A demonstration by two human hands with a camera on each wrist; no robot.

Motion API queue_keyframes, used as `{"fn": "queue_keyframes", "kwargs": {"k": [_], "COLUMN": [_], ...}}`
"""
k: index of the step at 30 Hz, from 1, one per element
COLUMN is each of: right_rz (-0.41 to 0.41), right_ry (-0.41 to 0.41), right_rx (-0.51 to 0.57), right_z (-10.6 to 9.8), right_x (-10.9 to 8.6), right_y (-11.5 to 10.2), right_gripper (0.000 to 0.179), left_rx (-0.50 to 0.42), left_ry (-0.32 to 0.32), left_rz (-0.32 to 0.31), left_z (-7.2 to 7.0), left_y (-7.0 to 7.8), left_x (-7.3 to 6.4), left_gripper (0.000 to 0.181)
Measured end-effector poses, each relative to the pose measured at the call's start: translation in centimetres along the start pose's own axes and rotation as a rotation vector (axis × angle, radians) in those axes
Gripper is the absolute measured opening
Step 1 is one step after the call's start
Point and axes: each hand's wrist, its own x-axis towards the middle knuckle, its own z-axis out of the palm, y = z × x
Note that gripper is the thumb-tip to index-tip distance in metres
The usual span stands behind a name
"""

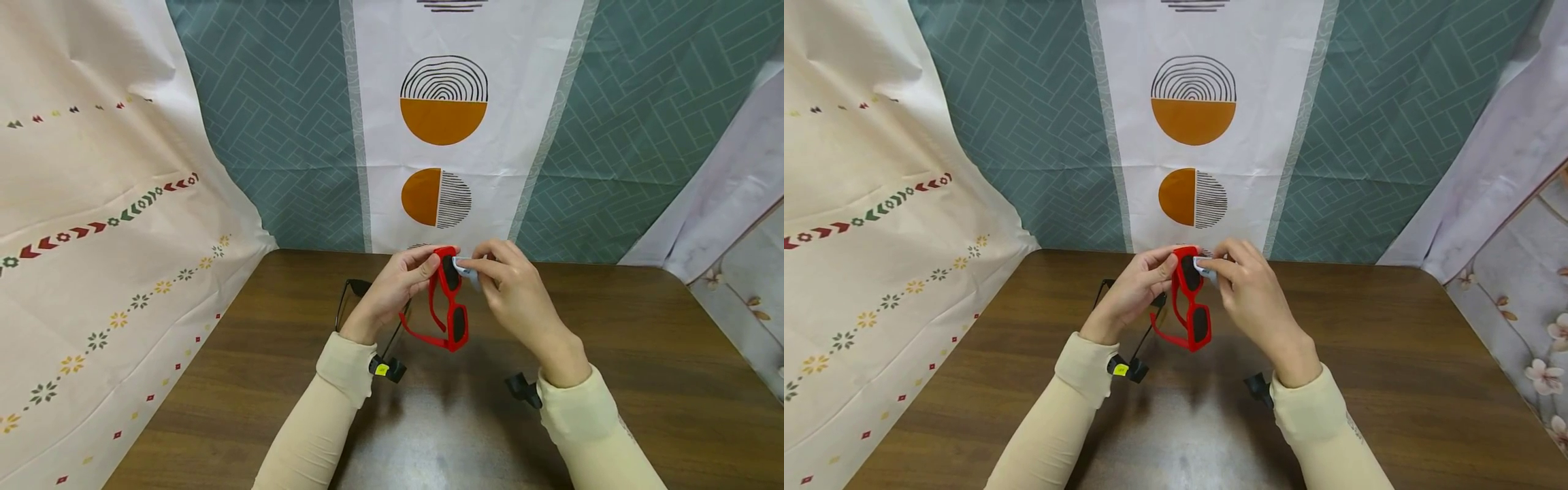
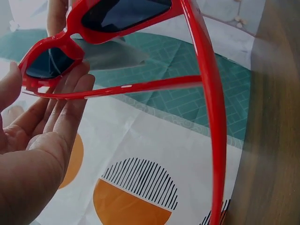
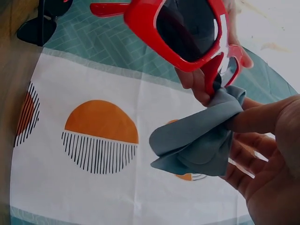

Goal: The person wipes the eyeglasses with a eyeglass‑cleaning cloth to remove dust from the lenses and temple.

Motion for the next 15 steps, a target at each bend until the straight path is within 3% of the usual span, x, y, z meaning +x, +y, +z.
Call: {"fn": "queue_keyframes", "kwargs": {"k": [9, 15], "right_rz": [0.040, 0.074], "right_ry": [-0.124, -0.197], "right_rx": [0.039, 0.102], "right_z": [-0.61, -1.02], "right_x": [-0.12, -0.16], "right_y": [-0.49, -0.83], "right_gripper": [0.030, 0.031], "left_rx": [-0.070, -0.062], "left_ry": [0.043, 0.028], "left_rz": [0.040, 0.059], "left_z": [-0.29, -0.44], "left_y": [0.11, 0.16], "left_x": [-0.28, -0.23], "left_gripper": [0.077, 0.083]}}
